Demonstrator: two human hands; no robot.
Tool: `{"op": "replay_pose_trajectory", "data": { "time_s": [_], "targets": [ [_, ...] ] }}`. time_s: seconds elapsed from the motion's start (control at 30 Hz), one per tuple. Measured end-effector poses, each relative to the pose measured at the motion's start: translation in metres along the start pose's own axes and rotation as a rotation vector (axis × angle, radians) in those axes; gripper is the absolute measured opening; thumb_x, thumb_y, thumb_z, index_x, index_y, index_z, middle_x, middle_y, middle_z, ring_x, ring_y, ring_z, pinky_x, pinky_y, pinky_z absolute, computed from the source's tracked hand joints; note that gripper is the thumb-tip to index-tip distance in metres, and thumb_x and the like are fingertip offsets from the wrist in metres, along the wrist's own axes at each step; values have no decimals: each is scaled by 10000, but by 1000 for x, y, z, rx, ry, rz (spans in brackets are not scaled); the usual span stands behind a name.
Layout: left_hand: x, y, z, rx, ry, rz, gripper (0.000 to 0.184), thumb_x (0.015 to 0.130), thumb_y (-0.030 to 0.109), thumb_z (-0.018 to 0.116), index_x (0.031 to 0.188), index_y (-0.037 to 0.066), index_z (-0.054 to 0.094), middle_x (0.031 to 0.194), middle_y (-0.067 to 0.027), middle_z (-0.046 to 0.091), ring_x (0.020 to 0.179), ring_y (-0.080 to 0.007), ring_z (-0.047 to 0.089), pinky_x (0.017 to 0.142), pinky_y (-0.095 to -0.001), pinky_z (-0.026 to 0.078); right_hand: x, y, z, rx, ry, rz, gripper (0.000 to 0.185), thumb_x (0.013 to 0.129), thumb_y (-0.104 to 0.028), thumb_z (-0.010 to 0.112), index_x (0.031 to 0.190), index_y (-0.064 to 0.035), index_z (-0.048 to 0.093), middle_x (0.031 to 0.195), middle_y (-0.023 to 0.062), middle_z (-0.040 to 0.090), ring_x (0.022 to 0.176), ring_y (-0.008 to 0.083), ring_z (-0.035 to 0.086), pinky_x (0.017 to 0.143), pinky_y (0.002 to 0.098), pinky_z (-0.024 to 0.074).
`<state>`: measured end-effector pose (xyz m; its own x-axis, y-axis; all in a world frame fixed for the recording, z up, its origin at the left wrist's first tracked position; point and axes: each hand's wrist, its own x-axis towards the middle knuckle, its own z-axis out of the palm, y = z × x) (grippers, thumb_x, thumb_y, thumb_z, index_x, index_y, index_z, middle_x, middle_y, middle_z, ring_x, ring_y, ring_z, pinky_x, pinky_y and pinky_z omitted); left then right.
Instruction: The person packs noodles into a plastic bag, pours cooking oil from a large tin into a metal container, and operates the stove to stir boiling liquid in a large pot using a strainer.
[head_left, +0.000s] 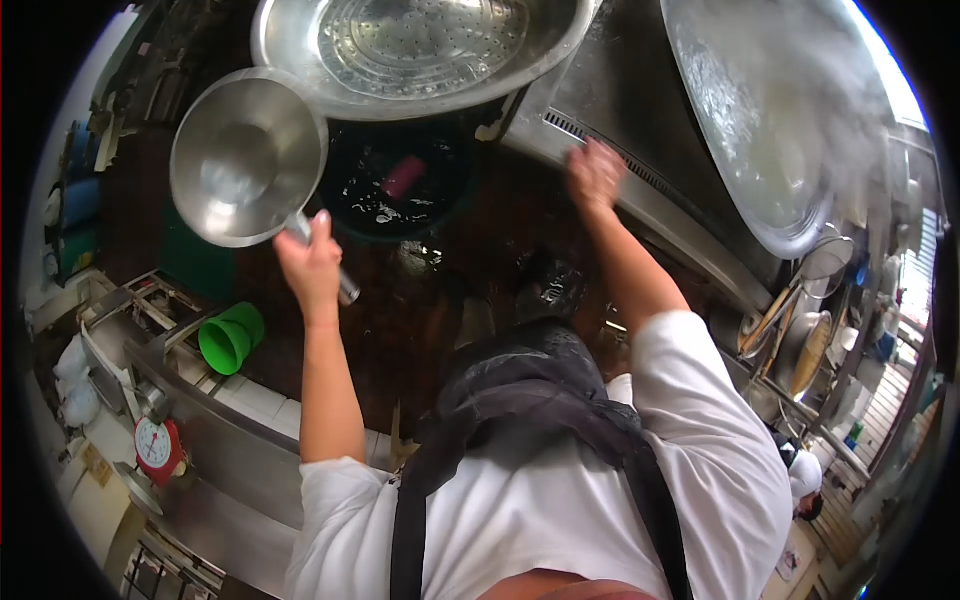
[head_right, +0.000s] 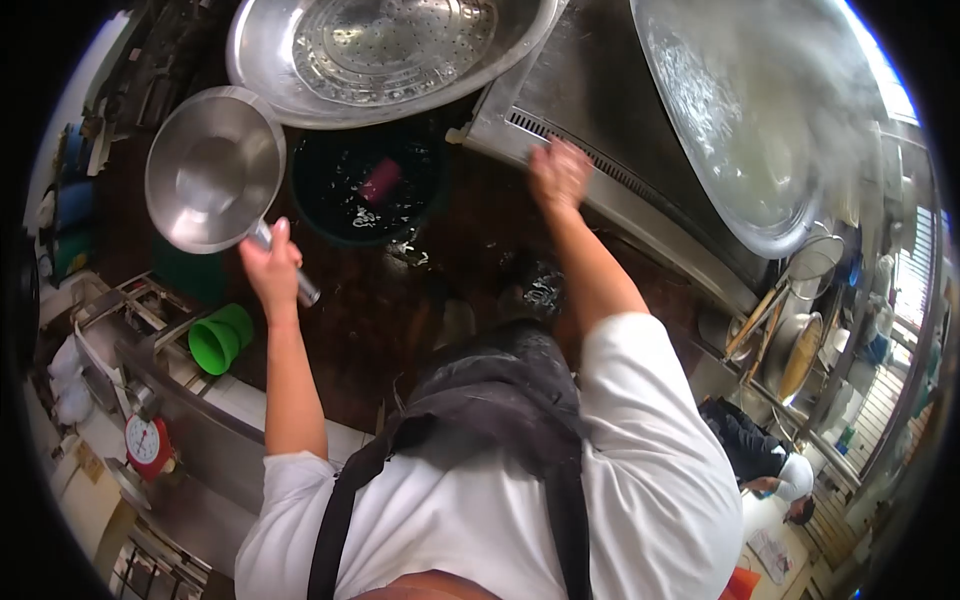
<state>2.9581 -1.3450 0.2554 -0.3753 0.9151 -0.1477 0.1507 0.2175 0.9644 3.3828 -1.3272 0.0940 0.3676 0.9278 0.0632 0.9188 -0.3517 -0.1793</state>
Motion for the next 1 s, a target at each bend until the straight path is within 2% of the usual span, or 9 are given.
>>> {"op": "replay_pose_trajectory", "data": {
  "time_s": [0.07,0.23,0.3,0.33,0.4,0.5,0.63,0.87,1.0],
  "targets": [
    [-8,-30,-21,11,91,-34,367,936,190,643,1150,-32,444,714,-45,527,471,-85,464,435,-234,402,24,-63,19,-61,69,-142,520,924,-475,477,1176,-43,621,1177,177,629,1137,341,557,1029,468,371],
    [-17,-127,-35,47,95,-257,367,960,211,585,1187,-34,432,726,-65,548,471,-107,492,442,-264,428,35,-91,16,-68,67,-100,460,896,-480,538,945,-26,594,965,160,610,989,327,565,889,471,414],
    [-8,-161,-20,409,29,-343,399,912,277,625,1101,-53,503,828,-172,643,626,-272,644,595,-390,511,37,-88,22,-54,53,-119,446,885,-470,563,907,-25,580,944,155,599,975,330,562,867,469,413],
    [-3,-193,-14,503,-48,-176,365,897,266,620,1043,-54,526,932,-253,662,813,-392,666,723,-472,508,37,-89,20,-52,71,-134,435,883,-462,571,902,-28,579,947,154,594,963,334,563,861,464,417],
    [13,-201,13,780,-241,-110,315,896,222,589,1060,-34,506,1004,-291,647,942,-448,630,797,-517,493,37,-87,22,-57,87,-154,426,877,-456,579,898,-30,581,950,154,589,950,335,565,849,464,420],
    [35,-236,54,982,-446,-197,292,885,175,575,1087,-12,477,1059,-297,635,1001,-463,608,833,-538,486,37,-87,20,-74,87,-140,421,878,-450,579,898,-29,586,940,159,588,945,331,568,854,455,419],
    [53,-304,93,1223,-529,-286,275,998,192,362,1199,16,432,1148,-258,592,1009,-434,640,811,-515,546,38,-89,15,-69,56,-119,436,882,-452,567,905,-17,574,932,167,580,951,337,560,862,455,415],
    [67,-341,136,1368,-701,-295,322,987,204,377,1255,80,506,1111,-206,646,1026,-350,660,824,-468,556,40,-89,10,1,-30,-80,449,870,-453,569,930,-8,568,1000,183,586,1012,343,544,919,464,402],
    [92,-418,139,1284,-936,-45,366,907,163,512,1261,69,519,937,-181,684,792,-319,694,661,-439,562,40,-89,8,9,-6,-85,451,883,-452,545,937,-5,566,983,177,580,1006,339,541,912,453,396]
  ]
}}
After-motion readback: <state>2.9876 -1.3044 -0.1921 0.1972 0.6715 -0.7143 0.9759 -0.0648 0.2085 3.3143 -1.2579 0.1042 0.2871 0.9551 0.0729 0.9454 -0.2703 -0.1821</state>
